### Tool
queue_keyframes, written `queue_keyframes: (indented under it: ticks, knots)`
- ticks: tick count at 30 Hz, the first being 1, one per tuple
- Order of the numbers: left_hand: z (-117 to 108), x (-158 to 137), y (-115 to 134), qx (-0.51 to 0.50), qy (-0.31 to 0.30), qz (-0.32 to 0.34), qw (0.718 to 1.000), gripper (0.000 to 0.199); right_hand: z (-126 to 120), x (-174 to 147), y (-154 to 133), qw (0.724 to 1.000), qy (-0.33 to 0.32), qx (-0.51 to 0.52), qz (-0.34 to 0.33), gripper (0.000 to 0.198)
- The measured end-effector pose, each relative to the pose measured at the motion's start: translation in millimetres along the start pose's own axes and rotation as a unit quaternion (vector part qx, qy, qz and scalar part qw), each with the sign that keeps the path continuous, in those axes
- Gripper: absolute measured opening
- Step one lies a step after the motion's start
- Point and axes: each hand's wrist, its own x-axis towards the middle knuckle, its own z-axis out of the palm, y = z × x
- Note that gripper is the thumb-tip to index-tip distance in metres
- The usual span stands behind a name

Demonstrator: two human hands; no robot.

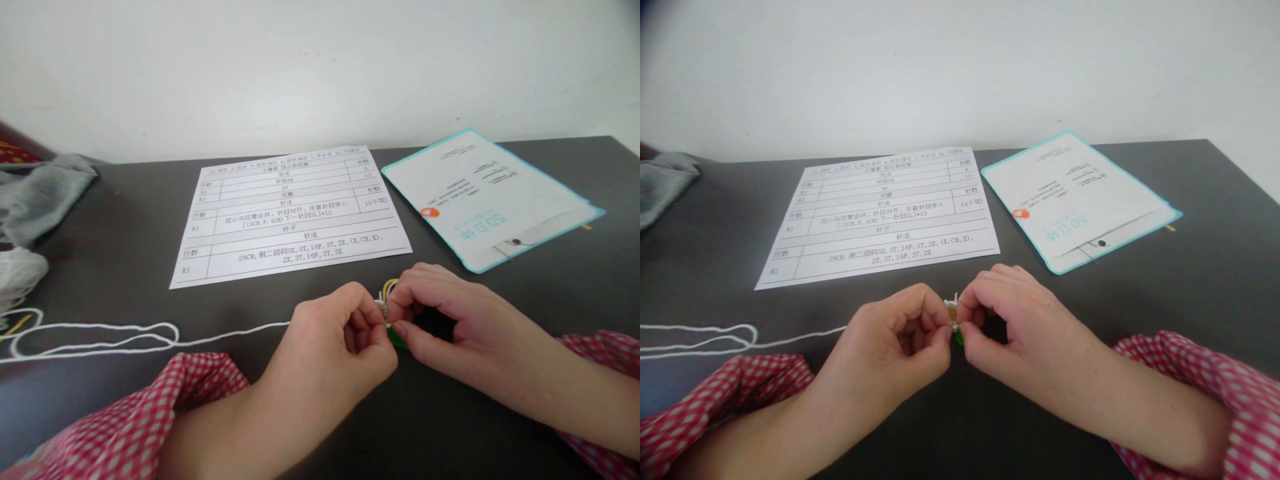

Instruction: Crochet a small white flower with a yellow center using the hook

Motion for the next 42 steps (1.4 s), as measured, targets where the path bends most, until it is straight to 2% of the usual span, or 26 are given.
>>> queue_keyframes:
  ticks: [4, 6, 8, 10, 13, 16, 20, 25, 27, 30, 33, 36, 39, 42]
  knots:
    - [-5, -1, -2, 0.026, 0.018, 0.039, 0.999, 0.010, -3, 2, -1, 1.000, -0.007, -0.001, 0.018, 0.013]
    - [-10, -1, -3, 0.062, 0.055, 0.068, 0.994, 0.008, -6, 3, -2, 0.999, -0.014, 0.000, 0.032, 0.012]
    - [-14, 0, -3, 0.125, 0.098, 0.111, 0.981, 0.015, -9, 4, -2, 0.999, -0.018, 0.005, 0.041, 0.011]
    - [-17, 1, -4, 0.195, 0.116, 0.165, 0.960, 0.023, -12, 5, -2, 0.999, -0.018, 0.005, 0.041, 0.010]
    - [-16, 4, -8, 0.249, 0.088, 0.216, 0.940, 0.029, -15, 5, 0, 1.000, -0.022, -0.006, 0.016, 0.010]
    - [-14, 8, -13, 0.248, 0.054, 0.220, 0.942, 0.035, -18, 5, 1, 0.998, -0.051, -0.027, -0.036, 0.013]
    - [-12, 12, -15, 0.226, 0.039, 0.247, 0.942, 0.033, -23, 3, 1, 0.990, -0.096, -0.052, -0.092, 0.017]
    - [-9, 17, -13, 0.220, -0.002, 0.292, 0.931, 0.026, -33, -9, -2, 0.987, -0.076, -0.131, -0.049, 0.006]
    - [-8, 19, -13, 0.208, -0.013, 0.290, 0.934, 0.022, -33, -19, -1, 0.981, -0.055, -0.182, -0.043, 0.012]
    - [-8, 20, -14, 0.153, -0.026, 0.247, 0.957, 0.020, -25, -32, 1, 0.968, -0.039, -0.241, -0.052, 0.018]
    - [-8, 18, -11, 0.098, -0.023, 0.197, 0.975, 0.019, -15, -37, -1, 0.963, -0.037, -0.264, -0.048, 0.014]
    - [-11, 16, -4, 0.065, -0.011, 0.159, 0.985, 0.013, -14, -35, -6, 0.965, -0.029, -0.259, -0.012, 0.019]
    - [-17, 15, 11, 0.019, -0.013, 0.122, 0.992, 0.009, -25, -28, -14, 0.982, -0.031, -0.182, 0.039, 0.017]
    - [-27, 14, 36, -0.036, -0.007, 0.110, 0.993, 0.011, -49, -20, -25, 0.997, -0.039, 0.003, 0.069, 0.004]
